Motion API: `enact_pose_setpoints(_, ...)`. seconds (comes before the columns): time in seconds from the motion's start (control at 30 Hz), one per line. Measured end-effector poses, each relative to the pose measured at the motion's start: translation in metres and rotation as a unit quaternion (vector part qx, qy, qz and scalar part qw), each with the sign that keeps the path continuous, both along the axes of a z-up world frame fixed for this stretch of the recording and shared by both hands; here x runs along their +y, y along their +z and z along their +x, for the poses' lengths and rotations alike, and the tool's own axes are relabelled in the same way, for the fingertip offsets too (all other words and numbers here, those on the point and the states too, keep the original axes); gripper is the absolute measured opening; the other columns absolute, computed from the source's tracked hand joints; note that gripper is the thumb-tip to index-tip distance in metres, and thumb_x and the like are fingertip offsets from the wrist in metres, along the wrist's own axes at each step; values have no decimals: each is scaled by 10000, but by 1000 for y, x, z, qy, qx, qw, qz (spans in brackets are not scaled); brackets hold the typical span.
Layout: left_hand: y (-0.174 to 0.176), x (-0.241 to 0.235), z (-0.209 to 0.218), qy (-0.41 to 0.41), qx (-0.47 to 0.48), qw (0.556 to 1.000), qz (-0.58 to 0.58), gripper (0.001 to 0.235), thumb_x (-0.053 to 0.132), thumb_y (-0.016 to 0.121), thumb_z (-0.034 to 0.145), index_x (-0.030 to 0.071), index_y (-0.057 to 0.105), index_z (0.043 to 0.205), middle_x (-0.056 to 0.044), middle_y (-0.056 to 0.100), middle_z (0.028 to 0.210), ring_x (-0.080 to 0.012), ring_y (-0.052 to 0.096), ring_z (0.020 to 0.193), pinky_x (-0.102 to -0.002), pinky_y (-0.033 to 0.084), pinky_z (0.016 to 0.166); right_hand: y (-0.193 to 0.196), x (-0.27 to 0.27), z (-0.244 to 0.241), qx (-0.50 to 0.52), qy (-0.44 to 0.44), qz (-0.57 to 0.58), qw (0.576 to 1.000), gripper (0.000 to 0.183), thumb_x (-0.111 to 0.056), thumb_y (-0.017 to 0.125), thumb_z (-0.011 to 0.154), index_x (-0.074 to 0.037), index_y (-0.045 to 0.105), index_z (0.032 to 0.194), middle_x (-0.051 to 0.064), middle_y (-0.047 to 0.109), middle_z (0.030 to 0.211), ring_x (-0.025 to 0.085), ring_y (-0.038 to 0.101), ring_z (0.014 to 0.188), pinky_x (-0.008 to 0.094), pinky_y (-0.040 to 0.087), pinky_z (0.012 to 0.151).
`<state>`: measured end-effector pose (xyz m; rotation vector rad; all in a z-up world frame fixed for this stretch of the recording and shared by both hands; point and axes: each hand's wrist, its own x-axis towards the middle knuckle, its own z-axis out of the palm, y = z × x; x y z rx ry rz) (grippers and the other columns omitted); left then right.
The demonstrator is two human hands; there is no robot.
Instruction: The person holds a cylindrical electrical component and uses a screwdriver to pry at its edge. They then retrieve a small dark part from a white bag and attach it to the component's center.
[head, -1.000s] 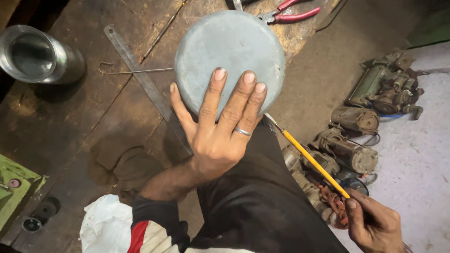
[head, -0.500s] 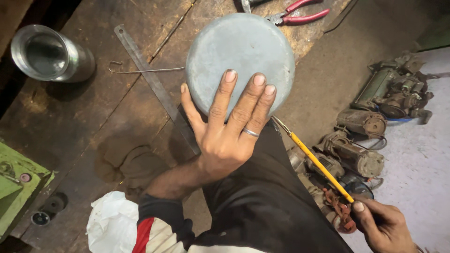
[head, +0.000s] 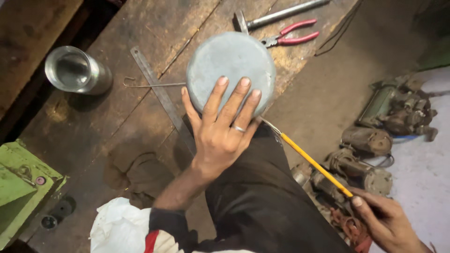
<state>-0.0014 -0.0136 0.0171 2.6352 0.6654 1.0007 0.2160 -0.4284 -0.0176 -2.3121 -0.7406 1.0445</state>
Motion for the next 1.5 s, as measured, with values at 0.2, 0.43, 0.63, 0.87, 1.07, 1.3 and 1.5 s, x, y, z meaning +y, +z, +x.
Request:
enact_pose_setpoints(0.2,-27,1,-54,-31,-226,963,-147,555,240,894,865,71,594,1299,-111,610,1350,-344,567,1349,-578,423,1195,-10,30,32,-54,-134,117,983,295,-180,638,1067,46,705,1245,52,664,834,90,576,762,237,468,666)
enact_pose_setpoints(0.43,-135,-23,-117,322,-29,914,-245,631,274,761,971,-47,521,1458,-247,555,1471,-412,524,1394,-583,407,1182,-86,170,19,-123,-184,198,955,324,-201,696,1046,20,698,1283,34,697,946,89,596,779,243,496,698)
enact_pose_setpoints(0.63,-201,-68,-113,292,169,898,-284,875,478,662,915,-66,360,1530,-250,276,1632,-440,162,1534,-719,77,1172,-130,284,45,-295,34,276,914,276,-119,788,961,9,748,1201,165,656,925,248,643,803,349,519,748)
enact_pose_setpoints(0.87,-233,-73,-97,297,262,894,-209,705,419,538,1016,26,377,1579,-155,258,1694,-368,123,1588,-711,63,1210,-173,350,86,-213,149,387,885,265,-104,719,937,37,698,1160,176,705,1139,308,701,1004,397,545,886)
enact_pose_setpoints(1.07,-222,-64,-73,324,196,896,-231,615,372,521,1048,86,410,1580,-119,319,1679,-325,127,1590,-688,59,1231,-185,361,96,-152,232,431,859,408,-199,799,968,77,649,1229,213,657,1201,353,662,1079,413,533,961)
enact_pose_setpoints(1.3,-168,-131,-90,598,-61,771,-212,292,194,738,926,84,740,1197,-124,704,1279,-354,620,1125,-486,509,1003,-215,364,117,-206,267,478,811,488,-222,777,1073,105,605,1392,240,575,1391,384,601,1299,495,495,1127)
enact_pose_setpoints(1.5,-145,-240,-202,776,-14,622,-108,597,147,797,870,6,578,1407,-222,564,1428,-419,506,1377,-610,393,1117,-210,340,117,-127,129,477,860,425,-295,749,1089,78,633,1258,195,538,1287,273,596,1128,430,540,975)
